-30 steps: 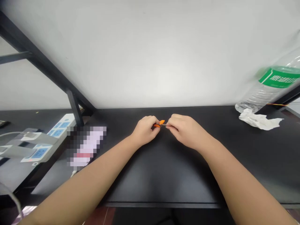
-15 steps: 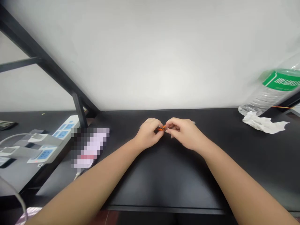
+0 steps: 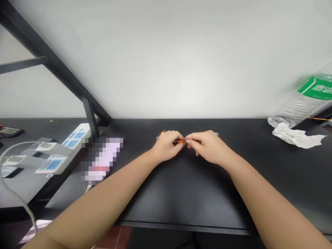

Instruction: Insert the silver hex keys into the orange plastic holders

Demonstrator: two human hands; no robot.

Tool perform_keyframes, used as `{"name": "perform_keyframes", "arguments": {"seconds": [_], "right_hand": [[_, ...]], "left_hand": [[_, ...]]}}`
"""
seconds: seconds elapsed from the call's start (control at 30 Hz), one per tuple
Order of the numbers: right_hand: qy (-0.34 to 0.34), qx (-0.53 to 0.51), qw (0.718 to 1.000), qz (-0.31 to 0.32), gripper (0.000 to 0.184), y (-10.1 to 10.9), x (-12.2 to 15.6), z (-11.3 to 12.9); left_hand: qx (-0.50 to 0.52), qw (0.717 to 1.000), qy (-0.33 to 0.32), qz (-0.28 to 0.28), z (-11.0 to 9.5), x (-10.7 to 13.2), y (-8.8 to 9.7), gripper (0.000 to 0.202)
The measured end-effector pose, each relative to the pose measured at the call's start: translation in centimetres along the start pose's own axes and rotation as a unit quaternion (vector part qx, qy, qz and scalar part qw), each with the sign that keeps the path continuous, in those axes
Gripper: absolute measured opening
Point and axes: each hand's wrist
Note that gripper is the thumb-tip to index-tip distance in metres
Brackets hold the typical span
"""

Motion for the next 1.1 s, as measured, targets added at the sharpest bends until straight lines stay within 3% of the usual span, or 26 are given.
{"name": "perform_keyframes", "arguments": {"seconds": [0.27, 0.43, 0.6, 0.77, 1.1], "right_hand": [[-0.023, -0.080, 0.997, 0.007, 0.021, -1.8, -0.7, -0.3], [-0.001, 0.010, 1.000, -0.029, 0.027, -1.3, -0.7, -0.4], [-0.035, 0.159, 0.982, -0.096, 0.030, 1.0, -0.8, -2.4], [-0.138, 0.283, 0.949, -0.028, 0.022, 2.7, -1.1, -5.3], [-0.203, 0.300, 0.932, 0.011, 0.020, 2.8, -1.7, -6.4]], "left_hand": [[-0.010, 1.000, -0.020, 0.000, 0.2, 0.1, -0.1, 0.008], [-0.016, 1.000, -0.009, -0.012, -0.1, 0.1, 0.1, 0.007], [-0.007, 0.999, 0.016, 0.029, -0.5, 0.0, 0.4, 0.012], [-0.012, 0.999, 0.010, 0.035, 0.0, 0.0, 0.1, 0.012], [0.052, 0.997, 0.040, 0.044, 0.1, 0.1, 0.1, 0.017]]}}
Point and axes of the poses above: each hand's wrist, its own x-axis away from the middle knuckle, its own y-axis out of the back of the hand, z = x × y, and after that the axes turned 2 degrees about y, right-handed
